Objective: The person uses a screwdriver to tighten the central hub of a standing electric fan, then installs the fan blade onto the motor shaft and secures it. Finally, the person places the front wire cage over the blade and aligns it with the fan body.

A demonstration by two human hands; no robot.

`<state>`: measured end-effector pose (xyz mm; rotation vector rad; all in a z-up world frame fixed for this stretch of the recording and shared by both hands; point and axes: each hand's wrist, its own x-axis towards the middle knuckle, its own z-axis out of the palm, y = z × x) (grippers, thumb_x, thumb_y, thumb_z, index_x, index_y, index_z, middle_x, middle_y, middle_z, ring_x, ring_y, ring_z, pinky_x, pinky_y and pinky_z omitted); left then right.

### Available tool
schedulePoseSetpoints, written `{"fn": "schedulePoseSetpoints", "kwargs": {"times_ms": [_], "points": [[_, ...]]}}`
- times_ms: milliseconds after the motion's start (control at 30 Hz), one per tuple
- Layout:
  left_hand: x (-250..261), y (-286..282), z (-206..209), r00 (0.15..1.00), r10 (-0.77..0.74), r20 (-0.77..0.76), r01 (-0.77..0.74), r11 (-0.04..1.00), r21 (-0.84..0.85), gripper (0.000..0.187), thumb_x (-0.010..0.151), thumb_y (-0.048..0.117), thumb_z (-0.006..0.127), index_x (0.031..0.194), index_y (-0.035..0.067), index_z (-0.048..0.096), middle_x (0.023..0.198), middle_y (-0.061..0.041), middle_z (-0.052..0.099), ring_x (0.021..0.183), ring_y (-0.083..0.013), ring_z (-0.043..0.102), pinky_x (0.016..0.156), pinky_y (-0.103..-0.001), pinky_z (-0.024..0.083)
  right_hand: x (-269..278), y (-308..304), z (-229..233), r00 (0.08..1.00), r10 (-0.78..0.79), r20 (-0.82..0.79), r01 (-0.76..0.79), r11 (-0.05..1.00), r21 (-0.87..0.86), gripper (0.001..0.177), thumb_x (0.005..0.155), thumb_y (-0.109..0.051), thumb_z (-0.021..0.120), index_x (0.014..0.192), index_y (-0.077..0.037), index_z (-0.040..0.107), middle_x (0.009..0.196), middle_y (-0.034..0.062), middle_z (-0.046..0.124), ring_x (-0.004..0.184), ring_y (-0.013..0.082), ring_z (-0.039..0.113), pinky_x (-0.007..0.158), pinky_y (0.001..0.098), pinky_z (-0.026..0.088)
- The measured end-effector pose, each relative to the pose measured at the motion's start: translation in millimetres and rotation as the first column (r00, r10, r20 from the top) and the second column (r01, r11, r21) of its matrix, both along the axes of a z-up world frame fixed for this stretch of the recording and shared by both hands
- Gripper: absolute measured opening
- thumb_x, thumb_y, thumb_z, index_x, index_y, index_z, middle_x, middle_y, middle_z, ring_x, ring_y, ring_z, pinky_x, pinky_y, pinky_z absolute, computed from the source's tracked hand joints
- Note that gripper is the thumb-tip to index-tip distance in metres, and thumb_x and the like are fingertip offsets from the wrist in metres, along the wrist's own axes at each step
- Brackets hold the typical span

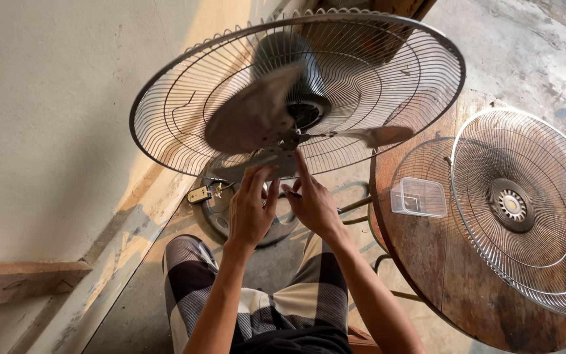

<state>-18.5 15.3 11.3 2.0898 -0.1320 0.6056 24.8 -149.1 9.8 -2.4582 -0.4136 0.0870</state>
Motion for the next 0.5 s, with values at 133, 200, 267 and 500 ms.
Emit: {"fn": "schedulePoseSetpoints", "kwargs": {"times_ms": [133, 200, 267, 500], "points": [[-5.7, 3.8, 0.7, 0.998, -0.013, 0.055, 0.015, 0.999, -0.03, 0.028, 0.105, 0.02, 0.061, 0.131, 0.009, 0.06, 0.125, -0.007, 0.064, 0.077, -0.0173, 0.071, 0.065, -0.032, 0.06, -7.6, 6.7, 15.1, 0.994, 0.08, 0.079, -0.083, 0.996, 0.033, 0.091, 0.094, -0.019, 0.07, 0.165, -0.019, 0.014, 0.089, 0.0119, 0.074, 0.068, 0.0283, 0.07, 0.06, 0.0443, 0.057], [-7.1, 6.4, 2.3, 1.0, -0.025, 0.012, 0.026, 0.999, -0.039, 0.028, 0.106, 0.02, 0.061, 0.131, 0.009, 0.061, 0.122, -0.006, 0.064, 0.073, -0.0167, 0.069, 0.065, -0.032, 0.059, -8.3, 5.4, 22.9, 0.997, 0.067, 0.022, -0.067, 0.998, -0.011, 0.084, 0.097, -0.024, 0.07, 0.164, -0.022, 0.018, 0.091, 0.011, 0.073, 0.064, 0.0259, 0.071, 0.055, 0.0419, 0.058], [-7.7, 6.9, 4.8, 1.0, -0.015, -0.01, 0.014, 0.998, -0.054, 0.028, 0.104, 0.021, 0.062, 0.129, 0.008, 0.062, 0.124, -0.006, 0.065, 0.069, -0.0163, 0.069, 0.063, -0.033, 0.058, -9.9, 2.6, 29.1, 0.989, 0.093, 0.117, -0.089, 0.995, -0.032, 0.081, 0.097, -0.025, 0.07, 0.163, -0.023, 0.023, 0.09, 0.0116, 0.072, 0.062, 0.0245, 0.07, 0.054, 0.0389, 0.059], [-6.7, 5.1, 6.5, 1.0, 0.015, -0.025, -0.016, 0.999, -0.029, 0.028, 0.103, 0.023, 0.062, 0.128, 0.01, 0.062, 0.121, -0.005, 0.066, 0.067, -0.0156, 0.066, 0.062, -0.034, 0.057, 2.1, -24.0, 31.4, 0.955, 0.062, 0.289, -0.047, 0.997, -0.06, 0.077, 0.102, -0.024, 0.066, 0.164, -0.024, 0.02, 0.102, 0.0134, 0.076, 0.064, 0.0202, 0.07, 0.045, 0.0351, 0.056]]}}
